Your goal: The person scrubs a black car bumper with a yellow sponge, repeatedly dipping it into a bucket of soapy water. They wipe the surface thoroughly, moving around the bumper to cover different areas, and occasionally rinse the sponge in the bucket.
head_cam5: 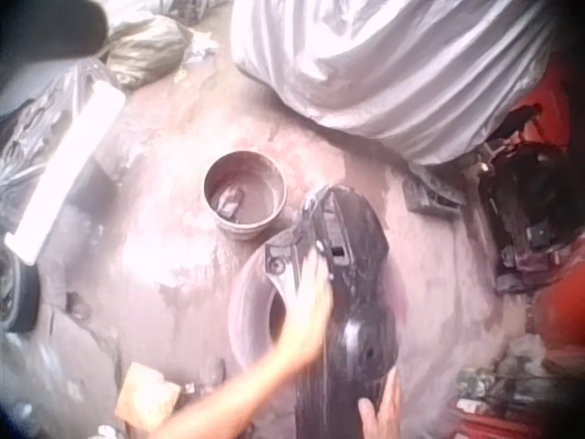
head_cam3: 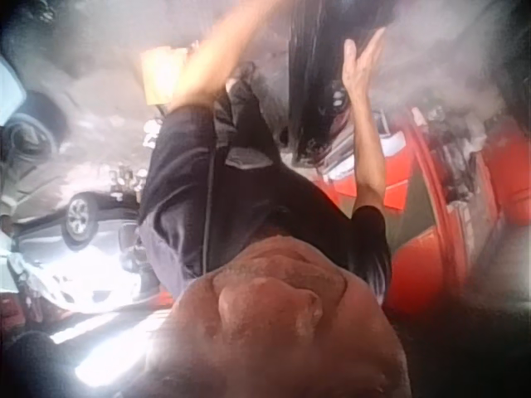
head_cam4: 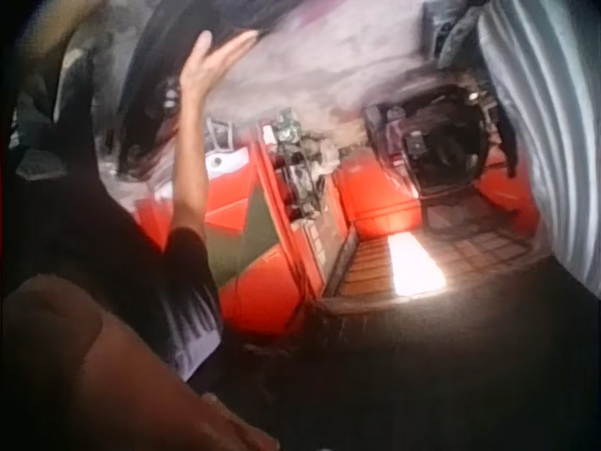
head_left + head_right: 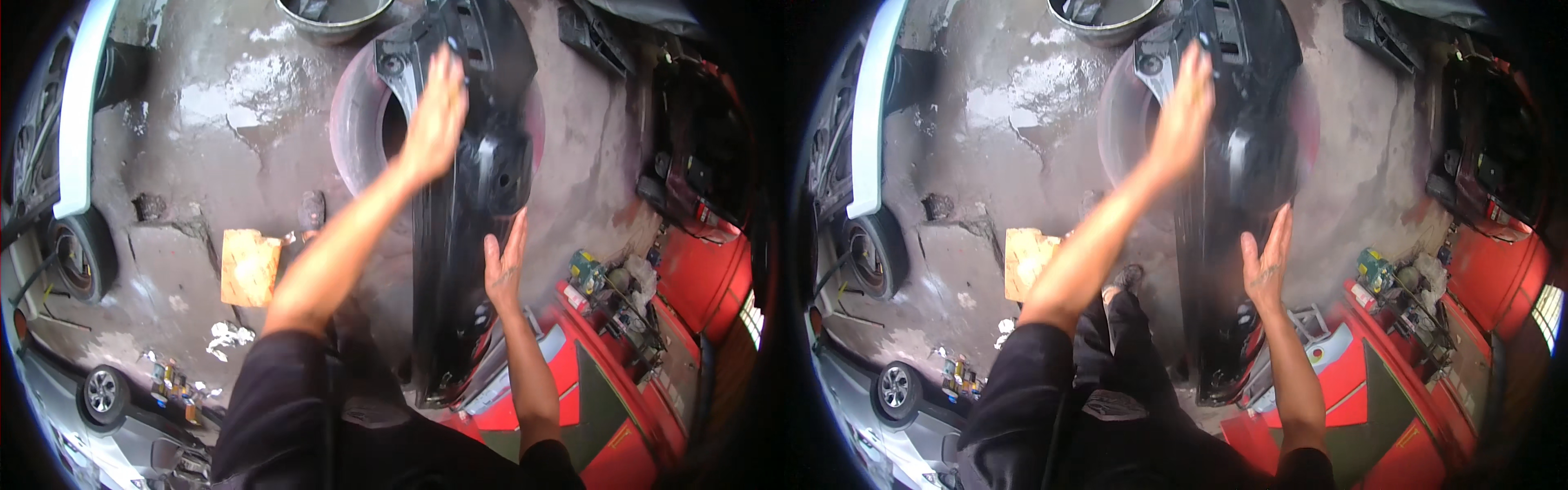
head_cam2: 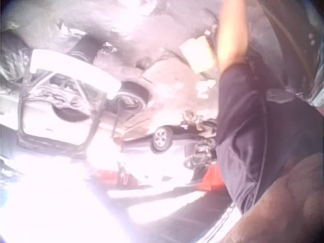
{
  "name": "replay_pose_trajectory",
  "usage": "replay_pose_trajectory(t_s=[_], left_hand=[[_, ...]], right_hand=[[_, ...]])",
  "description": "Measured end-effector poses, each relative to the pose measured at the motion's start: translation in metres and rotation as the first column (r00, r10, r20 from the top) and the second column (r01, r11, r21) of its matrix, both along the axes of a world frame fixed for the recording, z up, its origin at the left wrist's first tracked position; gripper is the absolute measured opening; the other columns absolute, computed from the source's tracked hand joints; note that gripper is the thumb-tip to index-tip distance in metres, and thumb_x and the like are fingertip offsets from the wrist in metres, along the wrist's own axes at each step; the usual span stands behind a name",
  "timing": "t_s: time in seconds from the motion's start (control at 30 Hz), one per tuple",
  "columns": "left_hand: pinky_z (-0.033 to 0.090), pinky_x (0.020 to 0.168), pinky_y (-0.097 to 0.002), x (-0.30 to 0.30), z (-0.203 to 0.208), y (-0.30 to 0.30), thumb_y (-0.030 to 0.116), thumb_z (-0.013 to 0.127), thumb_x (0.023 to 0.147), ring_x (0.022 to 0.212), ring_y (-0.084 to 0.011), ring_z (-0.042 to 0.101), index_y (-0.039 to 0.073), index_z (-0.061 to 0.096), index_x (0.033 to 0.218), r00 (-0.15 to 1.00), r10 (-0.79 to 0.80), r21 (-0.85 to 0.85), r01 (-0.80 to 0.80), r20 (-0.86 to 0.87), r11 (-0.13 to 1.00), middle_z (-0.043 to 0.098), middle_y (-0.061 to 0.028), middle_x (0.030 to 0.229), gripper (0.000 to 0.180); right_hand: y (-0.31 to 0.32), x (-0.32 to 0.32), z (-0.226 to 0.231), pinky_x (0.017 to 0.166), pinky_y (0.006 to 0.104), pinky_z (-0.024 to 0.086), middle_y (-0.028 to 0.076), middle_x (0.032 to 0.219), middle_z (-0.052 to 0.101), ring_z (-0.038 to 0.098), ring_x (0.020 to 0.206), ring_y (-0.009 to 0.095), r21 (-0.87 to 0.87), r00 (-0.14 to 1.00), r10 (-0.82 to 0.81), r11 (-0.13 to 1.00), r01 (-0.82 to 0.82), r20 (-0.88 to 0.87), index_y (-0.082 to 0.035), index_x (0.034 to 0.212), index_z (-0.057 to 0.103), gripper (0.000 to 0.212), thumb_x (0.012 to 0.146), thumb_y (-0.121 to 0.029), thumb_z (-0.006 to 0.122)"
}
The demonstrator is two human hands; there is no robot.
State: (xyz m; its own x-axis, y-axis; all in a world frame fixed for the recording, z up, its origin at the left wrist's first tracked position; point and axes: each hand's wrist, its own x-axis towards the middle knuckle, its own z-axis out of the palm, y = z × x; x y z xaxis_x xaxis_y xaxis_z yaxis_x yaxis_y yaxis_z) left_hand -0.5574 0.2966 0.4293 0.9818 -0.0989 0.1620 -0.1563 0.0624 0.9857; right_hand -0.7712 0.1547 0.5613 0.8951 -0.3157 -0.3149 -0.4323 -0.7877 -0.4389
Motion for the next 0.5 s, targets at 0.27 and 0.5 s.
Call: replay_pose_trajectory(t_s=[0.27,0.5], left_hand=[[0.01,0.131,-0.041,-0.171,0.056,0.005,0.028,0.033,0.114,0.163,-0.0326,0.011,-0.006,0.016,0.165,0.875,-0.103,-0.239,-0.014,-0.472,0.971,0.015,-0.0237,0.174,0.064],[0.011,0.131,-0.0418,-0.26,0.071,0.013,0.024,0.039,0.112,0.163,-0.035,0.01,-0.008,0.008,0.165,0.852,-0.166,-0.243,0.047,-0.496,0.969,0.009,-0.0257,0.174,0.069]], right_hand=[[-0.004,-0.003,-0.008,0.128,0.0498,0.019,0.034,0.167,0.023,0.023,0.156,0.047,-0.027,0.999,-0.001,1.0,0.002,0.04,0.006,0.165,0.014,0.089,0.106,-0.045,0.057],[-0.007,-0.005,-0.01,0.128,0.0496,0.019,0.033,0.167,0.024,0.023,0.157,0.045,0.032,0.998,0.001,0.999,-0.003,0.058,0.006,0.165,0.015,0.093,0.105,-0.053,0.055]])
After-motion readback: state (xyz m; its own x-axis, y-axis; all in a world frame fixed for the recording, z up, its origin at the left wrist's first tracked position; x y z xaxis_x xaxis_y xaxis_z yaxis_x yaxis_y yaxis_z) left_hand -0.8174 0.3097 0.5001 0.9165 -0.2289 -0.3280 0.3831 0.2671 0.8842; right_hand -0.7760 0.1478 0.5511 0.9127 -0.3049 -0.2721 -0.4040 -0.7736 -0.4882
